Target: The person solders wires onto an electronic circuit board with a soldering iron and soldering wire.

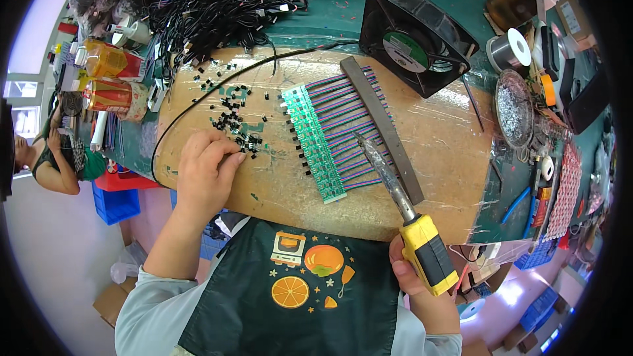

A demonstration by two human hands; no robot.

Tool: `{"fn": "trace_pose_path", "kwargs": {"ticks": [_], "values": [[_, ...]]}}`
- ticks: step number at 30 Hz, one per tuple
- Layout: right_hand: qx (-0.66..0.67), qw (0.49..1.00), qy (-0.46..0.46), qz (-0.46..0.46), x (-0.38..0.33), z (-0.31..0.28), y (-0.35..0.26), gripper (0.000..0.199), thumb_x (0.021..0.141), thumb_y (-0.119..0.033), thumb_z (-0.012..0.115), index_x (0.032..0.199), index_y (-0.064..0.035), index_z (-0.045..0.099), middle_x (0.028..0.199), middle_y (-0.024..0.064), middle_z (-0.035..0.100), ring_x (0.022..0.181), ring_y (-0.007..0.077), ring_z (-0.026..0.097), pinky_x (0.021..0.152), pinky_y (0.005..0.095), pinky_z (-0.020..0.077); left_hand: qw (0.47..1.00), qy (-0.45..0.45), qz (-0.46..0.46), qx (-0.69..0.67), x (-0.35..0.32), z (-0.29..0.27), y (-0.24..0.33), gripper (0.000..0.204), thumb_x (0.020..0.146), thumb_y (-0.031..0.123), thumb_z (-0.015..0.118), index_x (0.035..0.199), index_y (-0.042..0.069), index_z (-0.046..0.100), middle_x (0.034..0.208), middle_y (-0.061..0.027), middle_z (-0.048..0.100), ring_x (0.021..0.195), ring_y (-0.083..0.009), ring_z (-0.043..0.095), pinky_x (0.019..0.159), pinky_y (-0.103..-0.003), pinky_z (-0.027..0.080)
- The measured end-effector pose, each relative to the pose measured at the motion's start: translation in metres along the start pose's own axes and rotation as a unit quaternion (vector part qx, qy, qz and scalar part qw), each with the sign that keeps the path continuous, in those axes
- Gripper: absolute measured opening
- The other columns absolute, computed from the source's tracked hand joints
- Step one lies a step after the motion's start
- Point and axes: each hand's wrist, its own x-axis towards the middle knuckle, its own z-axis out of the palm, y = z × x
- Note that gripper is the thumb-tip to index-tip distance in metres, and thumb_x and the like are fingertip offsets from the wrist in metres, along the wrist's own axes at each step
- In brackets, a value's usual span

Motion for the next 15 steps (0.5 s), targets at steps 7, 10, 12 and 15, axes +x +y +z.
{"fn": "trace_pose_path", "kwargs": {"ticks": [7,10,12,15], "values": [[0.028,0.999,0.004,0.017,0.002,0.009,-0.006,0.036,0.081,-0.035,0.08,0.079,-0.0097,0.054,0.069,0.0009,0.048,0.063,0.0136,0.049,0.056,0.028,0.0381,1.0,-0.005,-0.013,0.0,-0.004,-0.002,0.002,0.011,0.08,0.007,0.074,0.087,0.004,0.066,0.096,-0.0108,0.065,0.092,-0.0321,0.061,0.083,-0.041,0.048],[0.028,0.999,-0.01,0.036,-0.004,0.003,0.001,0.047,0.08,-0.035,0.082,0.106,-0.0098,0.052,0.069,0.0002,0.047,0.064,0.0142,0.049,0.057,0.0289,0.0399,0.999,-0.004,-0.005,-0.043,-0.007,-0.007,0.008,0.012,0.08,0.006,0.074,0.089,0.005,0.066,0.095,-0.0104,0.068,0.088,-0.0315,0.064,0.079,-0.041,0.049],[0.022,0.998,-0.024,0.056,-0.007,-0.003,0.007,0.068,0.079,-0.034,0.085,0.132,-0.0099,0.049,0.069,-0.0004,0.047,0.066,0.0147,0.049,0.059,0.0296,0.0415,0.996,-0.012,0.0,-0.086,-0.009,-0.013,0.015,0.013,0.08,0.006,0.074,0.09,0.005,0.066,0.094,-0.0101,0.069,0.085,-0.031,0.065,0.076,-0.041,0.05],[-0.159,0.98,-0.114,0.027,-0.006,-0.001,0.006,0.061,0.086,-0.018,0.079,0.136,-0.0124,0.045,0.084,0.0041,0.057,0.076,0.0158,0.056,0.069,0.032,0.0484,0.965,-0.087,0.131,-0.211,-0.012,-0.012,0.035,0.017,0.079,0.005,0.074,0.095,0.006,0.068,0.101,-0.0098,0.072,0.087,-0.0274,0.068,0.075,-0.037,0.053]]}}
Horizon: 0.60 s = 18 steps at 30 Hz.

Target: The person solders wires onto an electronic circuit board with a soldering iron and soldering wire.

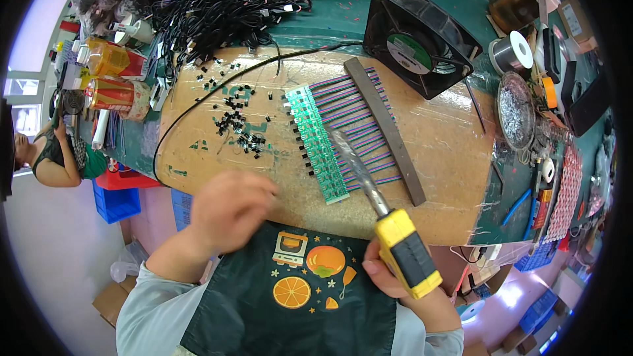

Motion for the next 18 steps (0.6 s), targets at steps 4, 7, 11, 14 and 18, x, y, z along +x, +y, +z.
{"fn": "trace_pose_path", "kwargs": {"ticks": [4,7,11,14,18], "values": [[0.003,0.998,0.011,0.068,0.035,0.028,-0.033,0.018,0.083,-0.011,0.077,0.098,-0.0058,0.069,0.087,0.0043,0.07,0.074,0.016,0.068,0.069,0.0308,0.0562,0.974,-0.02,0.124,-0.187,0.005,0.035,0.02,0.023,0.08,0.005,0.073,0.103,0.004,0.071,0.106,-0.011,0.071,0.093,-0.0266,0.069,0.078,-0.034,0.055],[0.013,0.997,-0.006,0.078,0.039,0.031,-0.032,0.017,0.089,-0.007,0.072,0.104,-0.0042,0.066,0.087,0.0051,0.068,0.078,0.0165,0.066,0.071,0.0304,0.0538,0.969,-0.014,0.162,-0.185,0.009,0.044,0.029,0.026,0.082,0.004,0.071,0.108,0.002,0.07,0.107,-0.0118,0.07,0.092,-0.0271,0.069,0.079,-0.035,0.055],[0.082,0.994,-0.016,0.075,0.036,0.031,-0.024,0.014,0.092,-0.005,0.068,0.105,-0.0038,0.063,0.085,0.0039,0.063,0.079,0.0159,0.062,0.07,0.0302,0.0506,0.972,-0.012,0.158,-0.174,0.012,0.043,0.031,0.025,0.081,0.005,0.07,0.106,0.002,0.069,0.106,-0.0111,0.07,0.093,-0.0268,0.069,0.079,-0.035,0.055],[0.084,0.995,-0.023,0.041,0.038,0.031,-0.024,0.011,0.093,-0.004,0.065,0.104,-0.0046,0.062,0.085,0.0026,0.06,0.078,0.0152,0.058,0.068,0.0299,0.0481,0.978,-0.011,0.126,-0.167,0.01,0.046,0.03,0.024,0.079,0.004,0.071,0.103,0.003,0.069,0.104,-0.0104,0.069,0.091,-0.0272,0.068,0.077,-0.036,0.054],[0.019,0.999,0.006,0.042,0.036,0.03,-0.025,0.013,0.091,-0.004,0.068,0.103,-0.0041,0.064,0.086,0.0042,0.064,0.077,0.0156,0.062,0.068,0.0302,0.0511,0.979,-0.024,0.104,-0.174,0.012,0.047,0.028,0.024,0.078,0.003,0.072,0.102,0.004,0.069,0.103,-0.0098,0.067,0.09,-0.0277,0.067,0.075,-0.037,0.054]]}}
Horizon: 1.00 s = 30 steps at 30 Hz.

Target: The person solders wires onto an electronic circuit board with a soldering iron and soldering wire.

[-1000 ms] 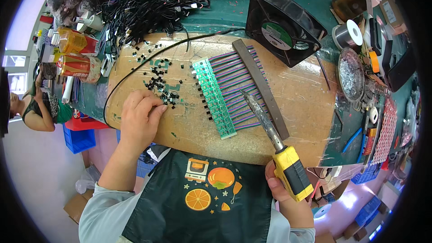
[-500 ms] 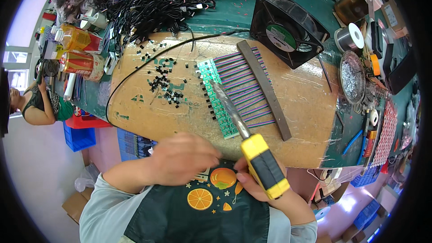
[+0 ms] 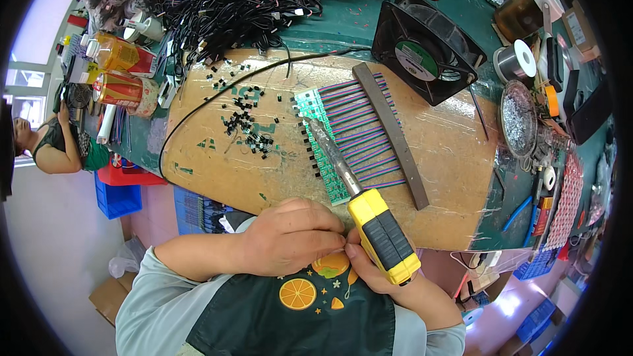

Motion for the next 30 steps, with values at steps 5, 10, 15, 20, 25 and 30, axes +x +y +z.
{"fn": "trace_pose_path", "kwargs": {"ticks": [5,10,15,20,25,30], "values": [[-0.015,1.0,0.009,-0.011,0.0,0.0,-0.003,0.015,0.088,-0.003,0.071,0.102,-0.0033,0.067,0.087,0.0062,0.067,0.075,0.0163,0.065,0.067,0.0314,0.0535,1.0,-0.012,-0.003,-0.009,0.003,0.001,0.001,0.024,0.077,0.003,0.074,0.1,0.005,0.068,0.105,-0.0092,0.066,0.093,-0.0276,0.066,0.079,-0.037,0.052],[-0.026,0.999,0.001,-0.023,-0.002,-0.001,-0.001,0.011,0.09,-0.003,0.068,0.1,-0.0036,0.066,0.087,0.0055,0.066,0.075,0.0155,0.064,0.067,0.0306,0.0528,0.999,-0.033,-0.003,-0.009,0.005,-0.002,0.002,0.023,0.077,0.002,0.075,0.098,0.006,0.067,0.107,-0.0086,0.066,0.097,-0.0273,0.065,0.082,-0.037,0.051],[0.017,1.0,0.005,0.007,-0.012,-0.013,0.005,0.013,0.089,-0.008,0.071,0.1,-0.0043,0.064,0.087,0.0055,0.065,0.076,0.0163,0.064,0.068,0.0308,0.0516,0.997,-0.003,-0.019,0.075,-0.002,-0.012,-0.008,0.021,0.077,0.004,0.077,0.095,0.006,0.068,0.106,-0.0092,0.065,0.096,-0.0283,0.064,0.081,-0.038,0.051],[0.025,0.998,0.016,-0.064,-0.029,-0.025,0.018,0.028,0.084,-0.026,0.079,0.096,-0.0059,0.063,0.085,0.0045,0.065,0.077,0.0198,0.064,0.071,0.0319,0.0512,0.974,0.113,-0.08,0.179,-0.01,-0.008,-0.034,0.02,0.073,-0.001,0.078,0.088,0.005,0.066,0.103,-0.0105,0.063,0.092,-0.0298,0.061,0.08,-0.038,0.05],[-0.15,0.987,-0.043,-0.034,-0.051,-0.049,0.047,0.03,0.08,-0.042,0.073,0.081,-0.0139,0.062,0.077,0.0054,0.062,0.068,0.0295,0.062,0.061,0.0401,0.047,0.969,0.117,-0.076,0.206,-0.004,0.002,-0.035,0.02,0.073,-0.001,0.077,0.088,0.004,0.066,0.104,-0.0106,0.063,0.094,-0.0299,0.061,0.082,-0.04,0.049],[-0.169,0.985,-0.032,-0.009,-0.053,-0.049,0.047,0.029,0.078,-0.042,0.072,0.081,-0.0138,0.063,0.076,0.0075,0.062,0.066,0.033,0.061,0.058,0.042,0.0463,0.961,0.115,-0.083,0.237,-0.003,0.006,-0.038,0.018,0.074,0.001,0.077,0.089,0.004,0.066,0.104,-0.0107,0.063,0.095,-0.0303,0.06,0.084,-0.04,0.046]]}}
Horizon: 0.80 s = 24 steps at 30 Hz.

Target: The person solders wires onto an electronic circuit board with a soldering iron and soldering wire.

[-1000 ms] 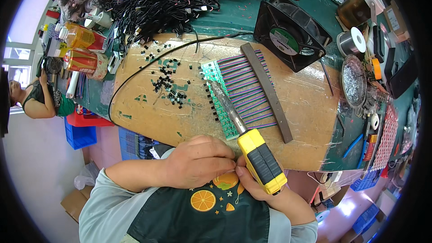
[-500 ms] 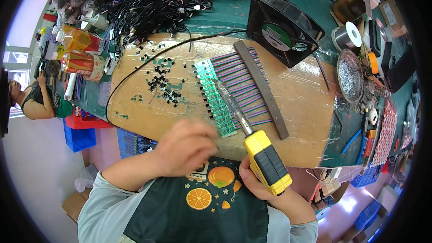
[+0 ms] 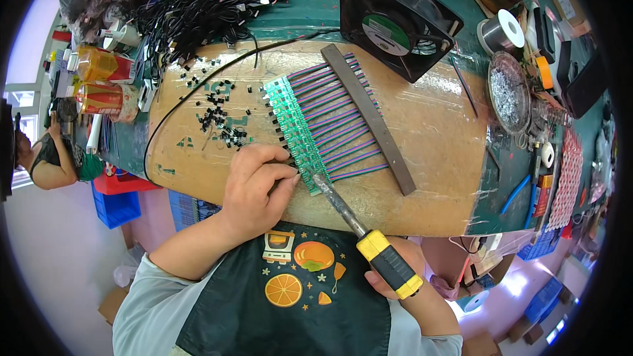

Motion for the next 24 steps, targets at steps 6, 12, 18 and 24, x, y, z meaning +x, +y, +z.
{"fn": "trace_pose_path", "kwargs": {"ticks": [6,12,18,24], "values": [[-0.014,0.999,0.021,-0.022,0.001,0.005,0.005,0.036,0.078,-0.042,0.072,0.096,-0.0122,0.067,0.079,0.0096,0.065,0.07,0.0362,0.064,0.061,0.0425,0.0505,1.0,0.007,-0.002,0.003,-0.002,0.004,-0.002,0.016,0.075,0.002,0.075,0.088,0.005,0.065,0.104,-0.0092,0.062,0.094,-0.0299,0.06,0.082,-0.041,0.044],[-0.052,0.998,0.005,-0.03,0.003,0.007,0.009,0.04,0.077,-0.046,0.072,0.098,-0.0119,0.067,0.08,0.0104,0.065,0.071,0.0373,0.064,0.061,0.0442,0.0505,1.0,-0.001,-0.005,0.007,-0.002,0.003,-0.001,0.016,0.075,0.003,0.075,0.088,0.005,0.065,0.104,-0.0089,0.062,0.093,-0.0297,0.06,0.082,-0.041,0.043],[-0.025,0.999,0.027,-0.005,0.004,0.007,0.004,0.041,0.078,-0.048,0.071,0.099,-0.012,0.067,0.078,0.0101,0.064,0.07,0.0376,0.064,0.061,0.0441,0.0504,1.0,-0.013,-0.008,0.014,-0.001,0.001,0.0,0.018,0.075,0.001,0.076,0.09,0.005,0.065,0.104,-0.0101,0.063,0.097,-0.03,0.06,0.083,-0.04,0.045],[0.014,0.998,0.06,0.001,0.001,0.014,0.009,0.039,0.079,-0.046,0.071,0.097,-0.0118,0.067,0.076,0.0098,0.064,0.068,0.0368,0.064,0.06,0.0429,0.0503,1.0,-0.015,-0.008,0.017,-0.001,0.002,0.0,0.019,0.075,0.002,0.076,0.09,0.005,0.065,0.105,-0.0099,0.063,0.097,-0.0301,0.06,0.084,-0.04,0.045]]}}
